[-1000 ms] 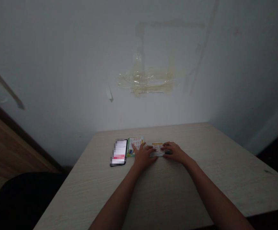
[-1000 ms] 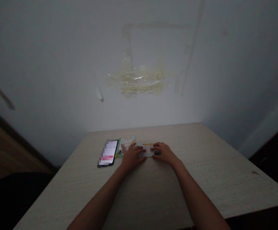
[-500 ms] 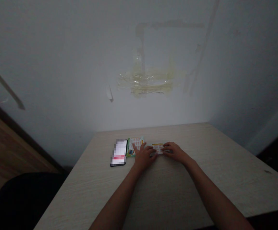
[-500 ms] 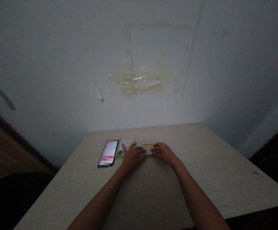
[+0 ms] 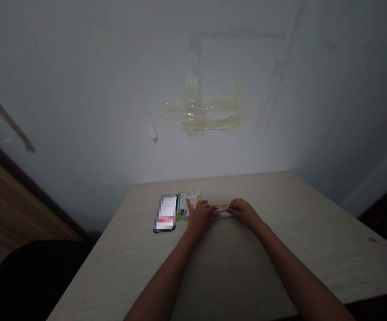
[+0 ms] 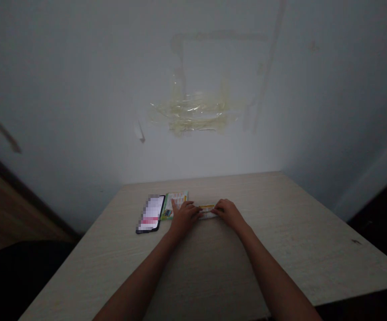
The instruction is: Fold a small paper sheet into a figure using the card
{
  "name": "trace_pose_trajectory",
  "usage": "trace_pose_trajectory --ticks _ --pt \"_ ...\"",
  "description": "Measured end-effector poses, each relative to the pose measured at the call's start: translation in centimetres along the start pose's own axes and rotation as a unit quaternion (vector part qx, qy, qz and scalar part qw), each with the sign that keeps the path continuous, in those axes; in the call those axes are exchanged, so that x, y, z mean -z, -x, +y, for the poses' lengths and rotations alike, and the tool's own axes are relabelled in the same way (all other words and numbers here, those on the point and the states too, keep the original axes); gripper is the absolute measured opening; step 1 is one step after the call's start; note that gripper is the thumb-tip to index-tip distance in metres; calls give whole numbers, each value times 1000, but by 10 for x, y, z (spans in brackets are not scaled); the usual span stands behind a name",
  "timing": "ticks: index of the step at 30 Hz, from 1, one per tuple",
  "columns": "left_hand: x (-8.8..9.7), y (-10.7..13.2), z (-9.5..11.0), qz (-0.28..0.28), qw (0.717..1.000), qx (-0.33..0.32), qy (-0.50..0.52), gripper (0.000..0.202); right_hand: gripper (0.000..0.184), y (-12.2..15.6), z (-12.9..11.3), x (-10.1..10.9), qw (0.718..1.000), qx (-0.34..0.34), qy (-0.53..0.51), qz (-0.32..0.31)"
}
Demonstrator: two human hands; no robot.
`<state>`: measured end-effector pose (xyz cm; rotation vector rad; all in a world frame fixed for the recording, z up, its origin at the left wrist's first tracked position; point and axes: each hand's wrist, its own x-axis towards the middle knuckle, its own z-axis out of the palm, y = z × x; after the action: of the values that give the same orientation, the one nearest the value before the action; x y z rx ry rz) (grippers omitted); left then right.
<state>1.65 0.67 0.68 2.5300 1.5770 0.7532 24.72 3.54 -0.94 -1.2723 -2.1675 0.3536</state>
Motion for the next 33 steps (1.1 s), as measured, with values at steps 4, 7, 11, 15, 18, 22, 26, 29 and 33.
trace_pose_trajectory --ticks 4,7,11,15,18,22,26,29,33 --pt "1 1 6 10 1000 2 -4 25 24 0 -1 -4 1000 -16 5 17" --pt "1 3 10 14 1000 -4 -11 27 24 -1 0 -8 999 -31 11 26" --pt "0 2 12 10 1000 -1 -22 28 22 -1 -1 -12 999 -29 18 42" --pt "-1 1 10 2 1000 -4 -21 26 20 -2 -5 -13 998 -19 39 49" --pt "0 0 9 -5 999 -15 -29 23 20 -2 -7 -13 998 -13 50 45" --pt "0 0 8 -12 1000 -7 -28 20 17 -3 -6 -14 997 -14 55 47" --pt "-1 1 8 -11 1000 -4 -5 21 14 -2 -6 -15 997 -17 56 41" --pt "-2 2 7 -5 1000 -4 -7 23 15 0 -8 -12 999 -10 32 40" --pt "-2 3 6 5 1000 -10 -11 25 14 3 -10 -5 998 28 -11 47"
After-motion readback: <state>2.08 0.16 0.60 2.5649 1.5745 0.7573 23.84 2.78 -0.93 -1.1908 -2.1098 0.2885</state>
